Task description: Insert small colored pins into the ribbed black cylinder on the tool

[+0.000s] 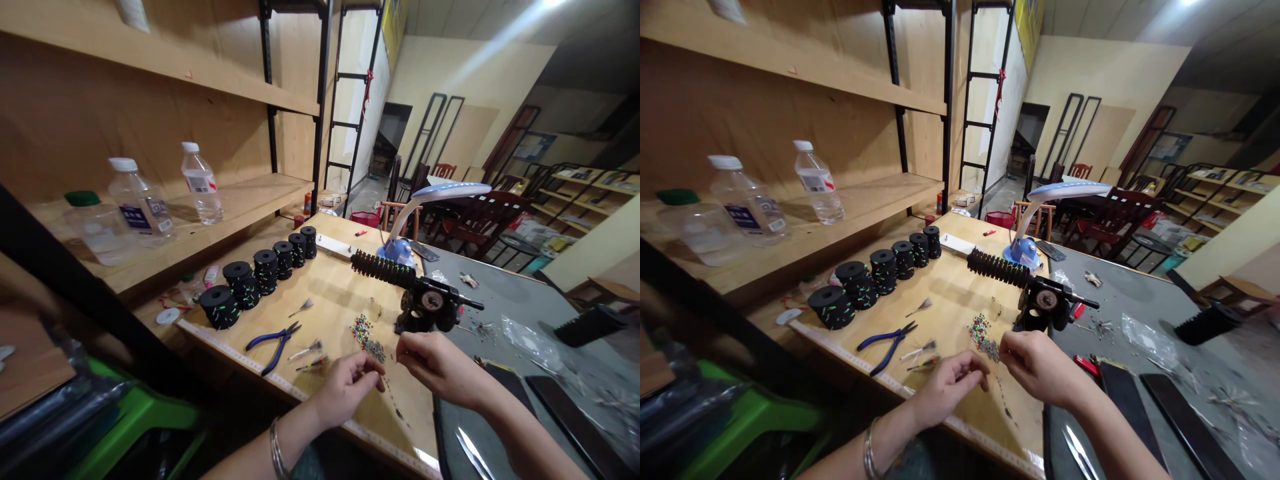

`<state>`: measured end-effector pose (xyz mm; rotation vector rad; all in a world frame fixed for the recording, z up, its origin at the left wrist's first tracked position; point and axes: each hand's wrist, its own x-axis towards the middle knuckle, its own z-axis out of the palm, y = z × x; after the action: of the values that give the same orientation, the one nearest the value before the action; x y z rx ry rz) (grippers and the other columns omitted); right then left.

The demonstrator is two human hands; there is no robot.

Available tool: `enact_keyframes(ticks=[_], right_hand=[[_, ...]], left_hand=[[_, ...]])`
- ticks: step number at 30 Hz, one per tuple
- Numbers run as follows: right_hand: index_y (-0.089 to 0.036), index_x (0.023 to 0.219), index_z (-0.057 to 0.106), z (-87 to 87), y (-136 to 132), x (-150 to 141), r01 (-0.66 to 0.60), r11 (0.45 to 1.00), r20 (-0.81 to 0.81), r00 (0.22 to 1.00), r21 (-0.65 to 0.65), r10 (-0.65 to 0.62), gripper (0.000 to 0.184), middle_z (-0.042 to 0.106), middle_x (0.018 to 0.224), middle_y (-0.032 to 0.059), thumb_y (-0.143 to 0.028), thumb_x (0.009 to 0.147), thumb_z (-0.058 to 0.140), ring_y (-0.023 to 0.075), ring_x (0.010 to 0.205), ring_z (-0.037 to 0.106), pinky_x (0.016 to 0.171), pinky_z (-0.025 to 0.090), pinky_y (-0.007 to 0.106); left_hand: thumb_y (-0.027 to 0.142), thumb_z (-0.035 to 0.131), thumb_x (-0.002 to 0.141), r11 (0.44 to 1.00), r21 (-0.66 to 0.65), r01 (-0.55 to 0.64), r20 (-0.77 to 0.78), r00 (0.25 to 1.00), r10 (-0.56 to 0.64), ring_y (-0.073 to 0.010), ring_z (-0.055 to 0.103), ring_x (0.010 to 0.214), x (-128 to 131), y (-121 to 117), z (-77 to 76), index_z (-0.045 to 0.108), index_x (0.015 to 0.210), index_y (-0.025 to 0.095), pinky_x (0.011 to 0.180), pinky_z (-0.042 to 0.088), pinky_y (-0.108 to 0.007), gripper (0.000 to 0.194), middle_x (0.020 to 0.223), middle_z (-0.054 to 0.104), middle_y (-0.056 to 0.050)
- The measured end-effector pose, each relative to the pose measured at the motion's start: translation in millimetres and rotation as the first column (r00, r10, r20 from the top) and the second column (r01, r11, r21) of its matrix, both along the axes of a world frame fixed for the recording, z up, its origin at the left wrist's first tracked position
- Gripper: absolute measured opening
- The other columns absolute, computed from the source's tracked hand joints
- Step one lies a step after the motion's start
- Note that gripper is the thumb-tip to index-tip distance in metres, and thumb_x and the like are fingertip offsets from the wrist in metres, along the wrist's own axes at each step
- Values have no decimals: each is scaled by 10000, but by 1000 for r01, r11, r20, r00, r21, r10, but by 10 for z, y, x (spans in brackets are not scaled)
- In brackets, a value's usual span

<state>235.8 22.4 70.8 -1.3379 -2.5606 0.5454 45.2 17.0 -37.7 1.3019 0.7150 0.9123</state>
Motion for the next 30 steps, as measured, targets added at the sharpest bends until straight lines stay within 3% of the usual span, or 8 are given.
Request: enact_keyframes(ticks=[3,8,16,23,27,30], right_hand=[[-184,738,534,-2,4,-30,-8,1000,12,1000,1,8,190,561,636,-2,-166,890,422,113,551,451,528,324,223],[-187,725,519,-22,-2,-36,-8,1000,21,1000,10,8,204,536,623,-8,-197,905,424,110,541,429,518,310,223],[-188,706,511,-18,5,22,12,1000,11,1000,-7,-12,159,505,610,-29,-117,832,447,103,540,398,511,299,214],[-188,711,518,-24,14,45,14,1000,29,999,-13,-13,154,495,614,-36,-117,832,455,103,547,400,519,302,216],[-181,756,547,2,18,49,29,999,30,999,-39,-28,162,529,642,-21,-139,865,435,113,564,434,536,326,222],[-176,904,577,41,5,38,50,998,24,999,-44,-49,189,548,671,-17,-131,887,394,125,583,467,563,350,230]], left_hand=[[268,629,796,1000,-21,-13,11,1000,14,-182,640,745,68,11,145,630,955,123,678,463,-264,215,772,683,-64],[253,598,804,994,74,-78,9,997,77,-130,546,583,200,41,258,588,715,150,565,412,-230,136,605,587,-4],[240,586,764,999,33,-21,8,1000,21,-136,540,573,146,60,126,583,665,151,580,414,-239,133,584,579,-8],[242,592,779,995,79,-64,-94,993,71,-143,537,640,62,38,-64,619,692,146,621,401,-244,133,645,584,-9],[260,578,812,995,82,-63,-106,992,72,-151,563,665,44,33,-30,624,712,144,644,416,-252,160,666,603,-20],[283,587,826,1000,25,-18,-34,999,19,-166,608,717,70,34,74,640,862,133,682,445,-262,163,725,647,-42]])
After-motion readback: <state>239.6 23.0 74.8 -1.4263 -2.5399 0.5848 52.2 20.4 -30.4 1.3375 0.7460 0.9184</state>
